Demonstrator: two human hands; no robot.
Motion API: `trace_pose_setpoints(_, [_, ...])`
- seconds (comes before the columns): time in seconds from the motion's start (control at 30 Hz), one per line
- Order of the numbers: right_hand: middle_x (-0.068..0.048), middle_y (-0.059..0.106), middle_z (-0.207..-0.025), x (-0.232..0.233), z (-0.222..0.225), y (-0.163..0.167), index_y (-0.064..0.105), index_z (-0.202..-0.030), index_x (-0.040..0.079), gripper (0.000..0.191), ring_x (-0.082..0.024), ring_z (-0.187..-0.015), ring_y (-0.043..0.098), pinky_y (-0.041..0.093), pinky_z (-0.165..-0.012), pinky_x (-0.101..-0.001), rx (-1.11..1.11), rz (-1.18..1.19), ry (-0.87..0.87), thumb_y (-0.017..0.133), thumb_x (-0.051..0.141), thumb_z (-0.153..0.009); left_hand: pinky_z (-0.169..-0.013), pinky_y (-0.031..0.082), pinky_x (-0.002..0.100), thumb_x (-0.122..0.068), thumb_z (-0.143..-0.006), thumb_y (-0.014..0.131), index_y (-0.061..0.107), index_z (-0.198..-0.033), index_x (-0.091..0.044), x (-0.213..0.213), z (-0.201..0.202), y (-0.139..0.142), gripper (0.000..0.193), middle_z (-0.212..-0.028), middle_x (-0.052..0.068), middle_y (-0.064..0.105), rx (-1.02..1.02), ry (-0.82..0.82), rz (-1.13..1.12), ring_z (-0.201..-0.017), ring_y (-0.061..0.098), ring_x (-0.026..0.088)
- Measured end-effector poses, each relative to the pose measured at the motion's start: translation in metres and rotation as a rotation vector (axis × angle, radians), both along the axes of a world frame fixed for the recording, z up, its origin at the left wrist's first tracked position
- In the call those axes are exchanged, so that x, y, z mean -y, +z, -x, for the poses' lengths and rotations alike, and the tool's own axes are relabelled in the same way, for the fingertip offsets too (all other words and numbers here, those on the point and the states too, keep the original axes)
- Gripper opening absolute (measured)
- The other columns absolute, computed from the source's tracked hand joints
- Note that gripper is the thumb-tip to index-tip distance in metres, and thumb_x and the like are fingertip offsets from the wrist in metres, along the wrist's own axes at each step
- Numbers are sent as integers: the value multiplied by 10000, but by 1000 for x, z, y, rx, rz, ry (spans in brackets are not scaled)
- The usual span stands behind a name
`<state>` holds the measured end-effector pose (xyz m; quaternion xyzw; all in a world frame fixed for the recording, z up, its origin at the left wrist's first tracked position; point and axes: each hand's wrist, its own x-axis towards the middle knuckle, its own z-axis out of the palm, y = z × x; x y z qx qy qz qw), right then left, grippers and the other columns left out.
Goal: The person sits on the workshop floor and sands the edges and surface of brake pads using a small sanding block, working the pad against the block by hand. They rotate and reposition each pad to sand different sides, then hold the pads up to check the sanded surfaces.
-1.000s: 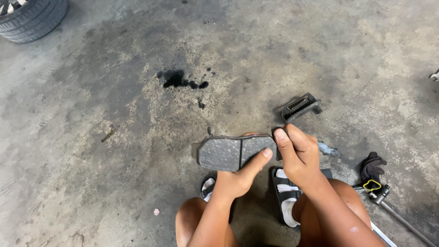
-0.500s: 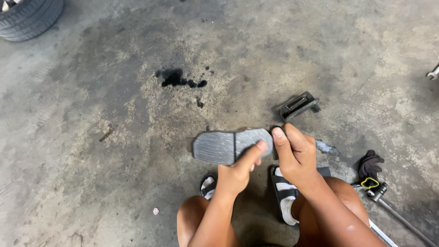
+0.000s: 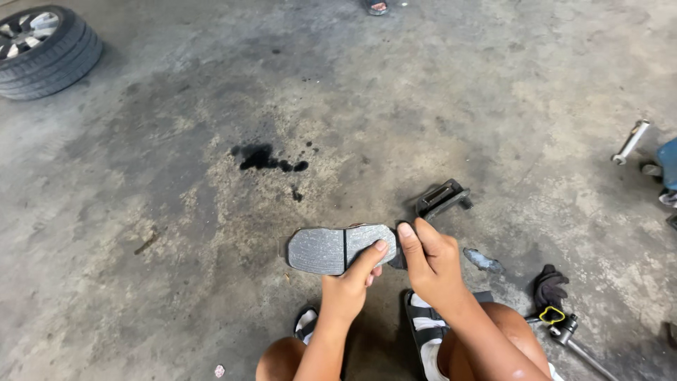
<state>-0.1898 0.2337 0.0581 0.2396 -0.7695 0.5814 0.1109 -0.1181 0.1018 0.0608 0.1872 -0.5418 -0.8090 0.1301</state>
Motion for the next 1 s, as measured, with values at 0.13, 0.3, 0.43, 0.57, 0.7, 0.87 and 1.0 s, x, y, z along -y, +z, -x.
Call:
trace_pose_setpoints(0.13, [-48, 398, -519, 2, -2, -2, 437, -705, 37, 375, -80, -461, 371, 328, -430, -317, -31, 9, -38, 598, 141, -1028, -501, 449, 238, -160, -801, 817, 752, -948, -58, -2, -2, -2, 191, -757, -8, 707, -26, -9, 128, -583, 599, 84])
trace_pose_setpoints(0.3, [-69, 367, -542, 3, 1, -3, 432, -710, 35, 385, -96, -488, 354, 316, -436, -325, -21, 11, -15, 599, 138, -1042, -510, 433, 239, -171, -843, 807, 753, -933, -7, -4, -1, -5, 194, -790, 12, 717, -23, -6, 16, -602, 594, 87])
trace_pose_setpoints(0.43, [-48, 411, -540, 4, 7, 0, 437, -716, 44, 373, -91, -500, 376, 326, -445, -318, -23, 70, -28, 574, 135, -1050, -498, 424, 236, -149, -813, 802, 753, -947, -29, -8, 5, -5, 186, -782, 7, 723, -34, 27, 32, -582, 587, 84])
trace_pose_setpoints(0.57, [-55, 374, -555, 4, 8, 2, 440, -726, 35, 372, -88, -503, 348, 313, -444, -320, -47, 4, -31, 600, 147, -1043, -488, 388, 236, -161, -831, 789, 758, -916, -6, -10, 9, -5, 180, -768, 19, 708, 53, 36, -87, -579, 561, 86])
trace_pose_setpoints(0.7, [-16, 397, -535, 6, 8, 1, 432, -726, 42, 378, -64, -518, 359, 316, -441, -307, 45, 45, -50, 583, 141, -1057, -542, 443, 232, -197, -846, 792, 735, -963, -51, -13, 10, -9, 196, -779, -5, 687, -103, 14, 37, -618, 573, 73])
trace_pose_setpoints(0.87, [6, 407, -555, 12, 8, -8, 456, -739, 40, 358, -42, -557, 371, 323, -453, -281, 22, 19, -42, 588, 135, -1058, -536, 430, 238, -208, -843, 777, 764, -920, -69, -7, 15, -15, 160, -786, -21, 710, 22, -5, -13, -620, 589, 84])
trace_pose_setpoints(1.0, [-17, 378, -593, 16, 12, -14, 451, -771, 31, 351, -54, -610, 349, 319, -482, -298, 63, -5, -39, 587, 144, -1074, -546, 438, 250, -176, -866, 795, 735, -919, -44, -4, 19, -19, 155, -784, -5, 680, -105, 71, -6, -634, 581, 88])
